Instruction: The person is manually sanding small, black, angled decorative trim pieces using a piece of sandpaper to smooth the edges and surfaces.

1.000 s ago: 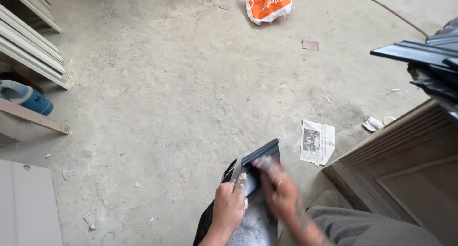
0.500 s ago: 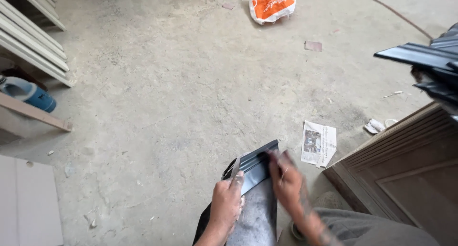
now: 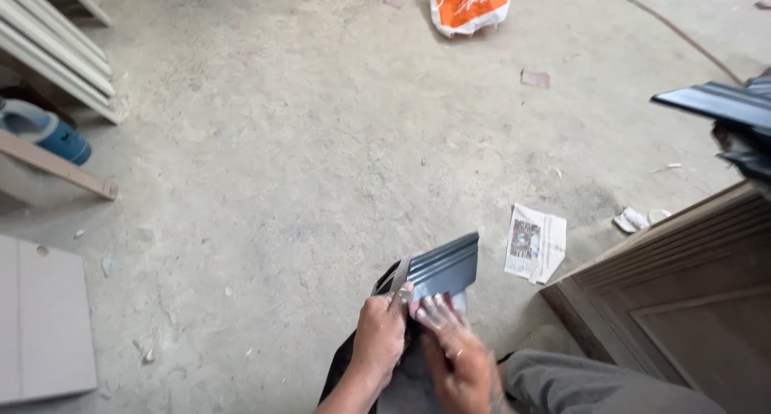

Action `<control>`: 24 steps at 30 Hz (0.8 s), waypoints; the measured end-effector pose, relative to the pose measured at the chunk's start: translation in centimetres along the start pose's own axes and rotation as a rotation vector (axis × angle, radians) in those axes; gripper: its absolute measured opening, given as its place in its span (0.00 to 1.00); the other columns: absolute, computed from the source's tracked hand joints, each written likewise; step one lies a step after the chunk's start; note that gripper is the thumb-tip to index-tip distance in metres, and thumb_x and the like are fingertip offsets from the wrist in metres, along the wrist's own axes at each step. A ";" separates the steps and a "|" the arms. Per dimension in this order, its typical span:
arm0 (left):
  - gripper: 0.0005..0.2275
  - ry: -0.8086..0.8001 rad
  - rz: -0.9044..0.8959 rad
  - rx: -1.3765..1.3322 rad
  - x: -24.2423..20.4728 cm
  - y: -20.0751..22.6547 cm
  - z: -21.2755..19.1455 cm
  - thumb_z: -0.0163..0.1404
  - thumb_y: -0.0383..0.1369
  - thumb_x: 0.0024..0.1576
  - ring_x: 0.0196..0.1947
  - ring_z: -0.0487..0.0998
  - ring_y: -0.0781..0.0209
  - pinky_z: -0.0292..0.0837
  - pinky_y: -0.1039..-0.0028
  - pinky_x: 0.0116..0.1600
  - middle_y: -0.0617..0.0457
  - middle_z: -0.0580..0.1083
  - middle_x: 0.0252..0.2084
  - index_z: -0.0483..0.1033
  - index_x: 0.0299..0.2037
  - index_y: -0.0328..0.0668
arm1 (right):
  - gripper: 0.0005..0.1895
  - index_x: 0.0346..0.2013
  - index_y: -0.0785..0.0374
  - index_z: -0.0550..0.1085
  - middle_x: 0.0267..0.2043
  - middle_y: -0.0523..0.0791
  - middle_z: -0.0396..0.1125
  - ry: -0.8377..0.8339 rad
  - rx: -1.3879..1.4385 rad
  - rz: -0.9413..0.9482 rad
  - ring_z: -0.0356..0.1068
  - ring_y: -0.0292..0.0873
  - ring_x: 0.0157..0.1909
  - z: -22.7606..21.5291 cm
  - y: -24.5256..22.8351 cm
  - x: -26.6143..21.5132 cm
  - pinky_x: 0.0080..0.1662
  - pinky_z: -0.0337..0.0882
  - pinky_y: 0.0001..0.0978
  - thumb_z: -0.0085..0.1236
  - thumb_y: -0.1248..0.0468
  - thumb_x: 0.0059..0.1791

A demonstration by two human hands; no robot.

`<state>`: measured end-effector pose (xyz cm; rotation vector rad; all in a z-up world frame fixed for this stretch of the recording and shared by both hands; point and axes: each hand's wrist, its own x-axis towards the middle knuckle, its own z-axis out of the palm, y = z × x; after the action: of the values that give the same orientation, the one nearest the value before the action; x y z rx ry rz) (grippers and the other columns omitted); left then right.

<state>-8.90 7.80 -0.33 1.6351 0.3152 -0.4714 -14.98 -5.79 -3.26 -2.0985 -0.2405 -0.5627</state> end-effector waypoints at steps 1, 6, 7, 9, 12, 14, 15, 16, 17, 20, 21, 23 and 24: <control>0.24 -0.029 0.011 -0.068 0.1 -0.3 0.0 0.48 0.46 0.67 0.10 0.52 0.70 0.43 0.72 0.16 0.60 0.55 0.11 0.64 0.18 0.46 | 0.17 0.57 0.63 0.75 0.61 0.50 0.71 0.018 0.033 -0.061 0.67 0.51 0.68 -0.7 0.1 0.8 0.73 0.56 0.47 0.52 0.68 0.53; 0.26 -0.045 0.027 -0.033 -0.3 0.1 0.0 0.47 0.46 0.67 0.12 0.58 0.67 0.51 0.71 0.19 0.58 0.59 0.12 0.59 0.17 0.46 | 0.17 0.55 0.44 0.79 0.53 0.41 0.77 0.190 -0.169 0.355 0.66 0.43 0.70 -1.7 7.3 1.0 0.62 0.72 0.33 0.50 0.54 0.54; 0.26 -0.043 0.004 -0.034 -0.2 0.3 -0.2 0.47 0.47 0.67 0.09 0.57 0.66 0.49 0.72 0.17 0.57 0.59 0.11 0.58 0.17 0.46 | 0.18 0.57 0.51 0.76 0.58 0.43 0.74 0.102 -0.141 0.156 0.65 0.44 0.70 -1.7 5.7 1.4 0.67 0.64 0.37 0.50 0.62 0.53; 0.26 -0.035 -0.018 -0.040 0.0 0.6 -0.5 0.48 0.48 0.67 0.07 0.57 0.66 0.47 0.73 0.14 0.56 0.60 0.10 0.58 0.17 0.47 | 0.20 0.60 0.59 0.74 0.63 0.46 0.70 0.007 -0.111 -0.048 0.65 0.45 0.70 -0.6 2.2 1.3 0.72 0.57 0.41 0.51 0.69 0.53; 0.24 -0.049 -0.001 -0.031 -0.1 0.0 -0.8 0.49 0.48 0.66 0.12 0.52 0.71 0.43 0.71 0.18 0.63 0.56 0.13 0.65 0.18 0.48 | 0.18 0.57 0.63 0.76 0.64 0.52 0.69 0.039 0.011 -0.019 0.63 0.54 0.71 0.9 -0.1 0.3 0.71 0.57 0.46 0.53 0.64 0.53; 0.26 -0.091 -0.004 -0.159 -0.1 -0.2 -0.7 0.49 0.47 0.67 0.06 0.53 0.67 0.43 0.73 0.11 0.58 0.54 0.09 0.53 0.18 0.48 | 0.17 0.58 0.68 0.72 0.57 0.48 0.73 0.101 0.044 -0.161 0.71 0.47 0.64 -0.4 2.9 2.2 0.73 0.62 0.46 0.50 0.73 0.54; 0.26 -0.093 -0.003 -0.157 0.2 -0.7 -0.5 0.49 0.47 0.67 0.06 0.53 0.67 0.43 0.73 0.11 0.58 0.54 0.09 0.53 0.18 0.48 | 0.17 0.58 0.68 0.72 0.57 0.48 0.73 0.104 0.043 -0.161 0.71 0.47 0.64 -0.9 3.8 2.5 0.73 0.62 0.46 0.50 0.73 0.54; 0.25 -0.084 0.018 -0.123 0.4 -1.2 -0.4 0.48 0.46 0.67 0.08 0.54 0.68 0.45 0.74 0.13 0.60 0.55 0.10 0.56 0.18 0.48 | 0.19 0.55 0.61 0.75 0.45 0.49 0.76 0.045 -0.050 0.210 0.63 0.40 0.36 -1.4 4.7 2.9 0.42 0.62 0.37 0.45 0.60 0.54; 0.25 -0.078 0.043 -0.089 0.7 -1.6 -0.3 0.48 0.46 0.68 0.10 0.54 0.70 0.46 0.74 0.15 0.62 0.55 0.12 0.59 0.18 0.48 | 0.26 0.53 0.54 0.79 0.34 0.49 0.80 -0.012 -0.144 0.577 0.55 0.33 0.09 -2.0 5.5 3.5 0.12 0.63 0.28 0.40 0.46 0.53; 0.25 -0.076 -0.019 -0.136 0.6 -0.3 -0.1 0.48 0.44 0.68 0.06 0.54 0.66 0.41 0.72 0.13 0.57 0.53 0.10 0.54 0.19 0.48 | 0.19 0.60 0.57 0.75 0.65 0.45 0.70 0.092 -0.008 0.102 0.62 0.47 0.73 1.1 2.5 1.1 0.71 0.58 0.41 0.50 0.68 0.54; 0.25 -0.069 -0.023 -0.140 0.4 -0.2 -0.3 0.48 0.44 0.68 0.06 0.54 0.66 0.41 0.72 0.13 0.57 0.53 0.10 0.54 0.19 0.48 | 0.19 0.60 0.57 0.75 0.65 0.45 0.70 0.084 -0.005 0.102 0.62 0.47 0.73 0.8 1.0 0.8 0.71 0.58 0.41 0.50 0.68 0.54; 0.24 -0.054 0.043 0.003 0.0 -0.3 -0.7 0.48 0.48 0.67 0.10 0.51 0.71 0.42 0.71 0.18 0.63 0.54 0.12 0.64 0.18 0.49 | 0.18 0.57 0.61 0.77 0.65 0.52 0.68 0.014 -0.001 0.011 0.62 0.53 0.72 0.4 -1.9 -0.2 0.71 0.58 0.45 0.54 0.66 0.51; 0.24 -0.053 0.033 0.011 0.0 -0.4 -0.7 0.48 0.48 0.67 0.10 0.51 0.71 0.42 0.71 0.18 0.63 0.54 0.12 0.64 0.18 0.49 | 0.18 0.57 0.61 0.77 0.65 0.52 0.68 0.014 0.005 0.022 0.62 0.53 0.72 0.0 0.7 0.5 0.71 0.58 0.45 0.54 0.66 0.51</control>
<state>-9.01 8.49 -0.60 1.6327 0.2459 -0.4913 -14.27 -6.21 -3.49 -2.0895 -0.2105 -0.5625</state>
